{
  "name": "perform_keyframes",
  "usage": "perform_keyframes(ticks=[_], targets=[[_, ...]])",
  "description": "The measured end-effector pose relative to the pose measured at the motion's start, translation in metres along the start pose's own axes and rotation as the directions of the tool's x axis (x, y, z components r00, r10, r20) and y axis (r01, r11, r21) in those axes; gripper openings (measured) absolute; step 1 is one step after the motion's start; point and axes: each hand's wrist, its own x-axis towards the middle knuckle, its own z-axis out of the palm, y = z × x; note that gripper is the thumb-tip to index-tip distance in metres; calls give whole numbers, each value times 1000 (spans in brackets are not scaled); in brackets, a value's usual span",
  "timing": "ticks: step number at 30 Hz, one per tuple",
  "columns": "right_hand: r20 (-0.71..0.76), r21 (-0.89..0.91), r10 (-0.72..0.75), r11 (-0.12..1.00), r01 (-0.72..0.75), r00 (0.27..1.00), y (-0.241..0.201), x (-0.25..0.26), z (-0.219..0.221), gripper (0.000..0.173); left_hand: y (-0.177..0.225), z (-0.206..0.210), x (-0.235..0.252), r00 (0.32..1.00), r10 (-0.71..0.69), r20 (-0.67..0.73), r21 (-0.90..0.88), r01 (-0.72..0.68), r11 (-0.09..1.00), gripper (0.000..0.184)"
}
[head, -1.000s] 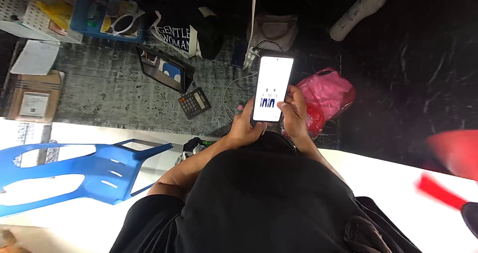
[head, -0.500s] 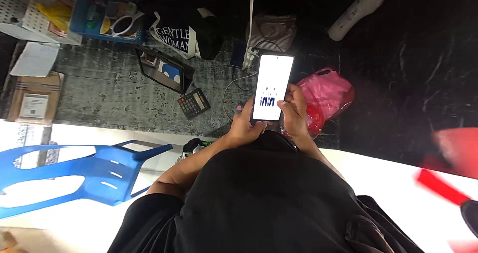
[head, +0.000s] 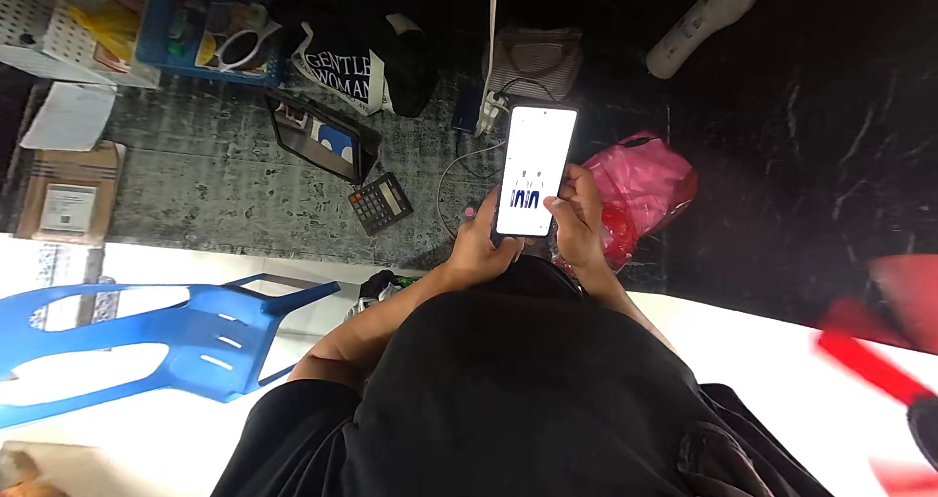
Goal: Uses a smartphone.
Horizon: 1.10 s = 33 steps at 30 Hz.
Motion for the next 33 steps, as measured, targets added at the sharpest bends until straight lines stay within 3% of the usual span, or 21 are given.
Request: perform_keyframes(ticks=[8, 14, 22, 26, 33], targets=[[-67, 21, -17, 1000, 18, 998, 0, 7, 8, 46, 0, -1, 1, 999, -39, 18, -10, 39, 999, 74], [14, -1, 20, 1000, -20, 1000, 3, 0, -2, 44, -2, -1, 2, 999, -44, 17, -10, 44, 999, 76], [-29, 10, 14, 1000, -13, 999, 3, 5, 3, 44, -4, -1, 3, 1000, -31, -6, 8, 31, 999, 75], [-86, 15, -91, 996, 93, 992, 11, 21, 8, 38, -6, -1, 4, 1000, -12, -10, 10, 12, 1000, 74], [-23, -28, 1, 1000, -2, 1000, 3, 6, 3, 46, -4, -1, 3, 1000, -12, -18, 2, 12, 1000, 74]])
